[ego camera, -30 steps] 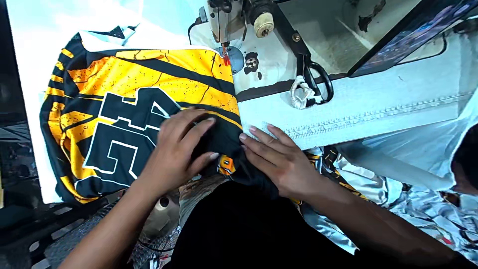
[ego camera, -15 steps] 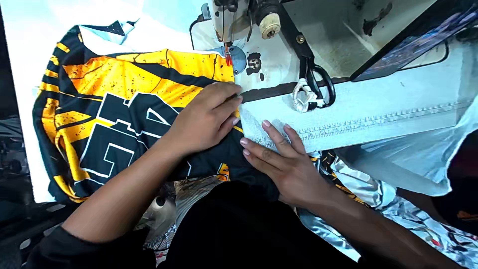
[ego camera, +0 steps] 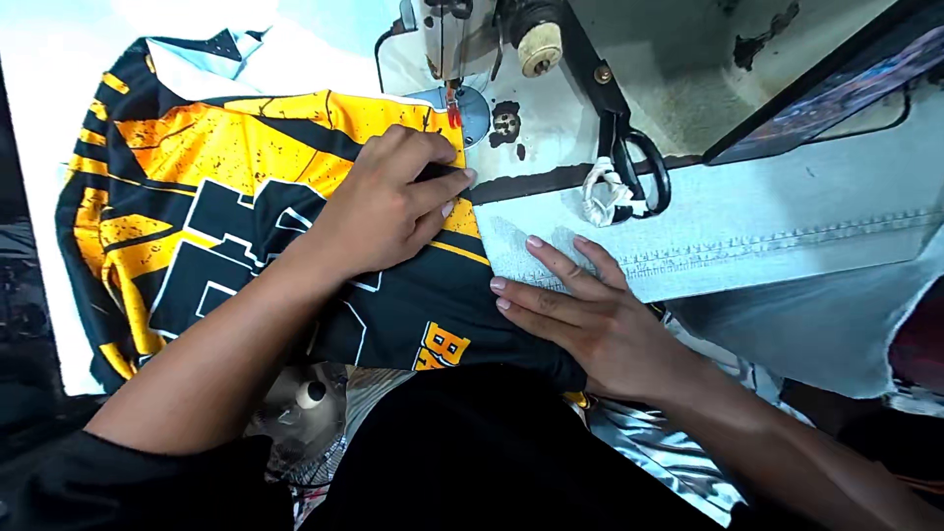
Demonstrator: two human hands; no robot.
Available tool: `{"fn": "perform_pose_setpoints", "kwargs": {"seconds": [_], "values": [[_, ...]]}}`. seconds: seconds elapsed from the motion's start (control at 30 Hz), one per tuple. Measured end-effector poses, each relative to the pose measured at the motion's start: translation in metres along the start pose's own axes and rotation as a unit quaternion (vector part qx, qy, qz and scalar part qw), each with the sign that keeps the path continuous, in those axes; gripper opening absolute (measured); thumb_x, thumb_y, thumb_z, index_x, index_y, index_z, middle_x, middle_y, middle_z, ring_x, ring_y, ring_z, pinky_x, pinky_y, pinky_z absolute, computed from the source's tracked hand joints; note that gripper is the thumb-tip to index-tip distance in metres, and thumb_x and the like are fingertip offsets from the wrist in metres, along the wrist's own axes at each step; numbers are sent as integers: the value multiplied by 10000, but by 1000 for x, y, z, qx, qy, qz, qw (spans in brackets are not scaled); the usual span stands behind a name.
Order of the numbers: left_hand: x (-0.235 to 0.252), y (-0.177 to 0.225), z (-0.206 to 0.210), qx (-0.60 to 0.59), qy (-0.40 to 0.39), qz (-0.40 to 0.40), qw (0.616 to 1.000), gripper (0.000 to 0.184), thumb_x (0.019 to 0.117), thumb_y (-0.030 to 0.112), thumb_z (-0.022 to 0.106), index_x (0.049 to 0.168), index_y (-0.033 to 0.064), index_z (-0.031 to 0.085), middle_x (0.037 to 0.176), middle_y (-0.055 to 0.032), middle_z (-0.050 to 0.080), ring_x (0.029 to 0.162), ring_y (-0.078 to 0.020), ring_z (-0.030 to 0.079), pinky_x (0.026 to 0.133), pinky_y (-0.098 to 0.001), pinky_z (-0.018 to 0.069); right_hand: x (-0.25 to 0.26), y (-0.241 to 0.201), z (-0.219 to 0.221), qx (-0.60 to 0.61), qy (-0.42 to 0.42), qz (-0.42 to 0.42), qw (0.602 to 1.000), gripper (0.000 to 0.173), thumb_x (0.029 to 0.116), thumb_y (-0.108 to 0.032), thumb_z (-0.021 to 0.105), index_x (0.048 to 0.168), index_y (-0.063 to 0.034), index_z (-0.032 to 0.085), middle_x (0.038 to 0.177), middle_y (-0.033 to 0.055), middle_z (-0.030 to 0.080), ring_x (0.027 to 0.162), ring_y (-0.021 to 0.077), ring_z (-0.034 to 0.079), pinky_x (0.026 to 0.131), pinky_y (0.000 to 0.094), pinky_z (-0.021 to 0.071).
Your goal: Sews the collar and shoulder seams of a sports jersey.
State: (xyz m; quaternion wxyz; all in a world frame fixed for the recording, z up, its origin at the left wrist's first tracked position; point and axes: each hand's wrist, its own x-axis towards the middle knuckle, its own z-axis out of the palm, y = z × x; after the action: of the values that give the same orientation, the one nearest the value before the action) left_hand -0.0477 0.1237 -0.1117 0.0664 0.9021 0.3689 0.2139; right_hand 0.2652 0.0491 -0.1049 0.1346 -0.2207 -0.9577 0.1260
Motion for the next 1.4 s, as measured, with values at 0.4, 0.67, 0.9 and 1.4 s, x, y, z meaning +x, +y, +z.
{"fn": "perform_pose_setpoints", "kwargs": {"seconds": [0.4,0.67,0.9,1.4], "values": [[-5,-10,-10,25,-22,-20,999,565,1032,548,429,1388,170,652,1297,-220,607,1224,-424,541,1018,-610,375,4,3,-6,142,7,29,989,464,913,-304,539,1315,-145,706,1483,-24,596,1538,293,319,1189,738,108],[-5,-11,-11,19,-58,41,997,526,1020,580,438,1384,273,661,1357,-185,588,1326,-404,493,1107,-617,321,8,-13,-4,133,3,82,988,427,888,-203,553,1277,-131,712,1510,-53,567,1545,268,305,1229,673,152],[-6,-9,-9,31,-55,56,996,551,996,630,445,1390,308,656,1333,-198,585,1279,-413,504,1073,-617,330,-1,-1,-1,-17,-13,-6,1000,436,940,-117,518,1347,-126,671,1528,-1,554,1528,322,333,1193,682,229],[-11,-4,-8,26,-64,61,996,520,983,614,474,1403,352,636,1360,-184,584,1358,-415,476,1124,-686,284,-3,4,-10,-33,-23,-10,999,427,961,-101,489,1345,-151,669,1508,-22,574,1531,320,327,1169,735,189]]}}
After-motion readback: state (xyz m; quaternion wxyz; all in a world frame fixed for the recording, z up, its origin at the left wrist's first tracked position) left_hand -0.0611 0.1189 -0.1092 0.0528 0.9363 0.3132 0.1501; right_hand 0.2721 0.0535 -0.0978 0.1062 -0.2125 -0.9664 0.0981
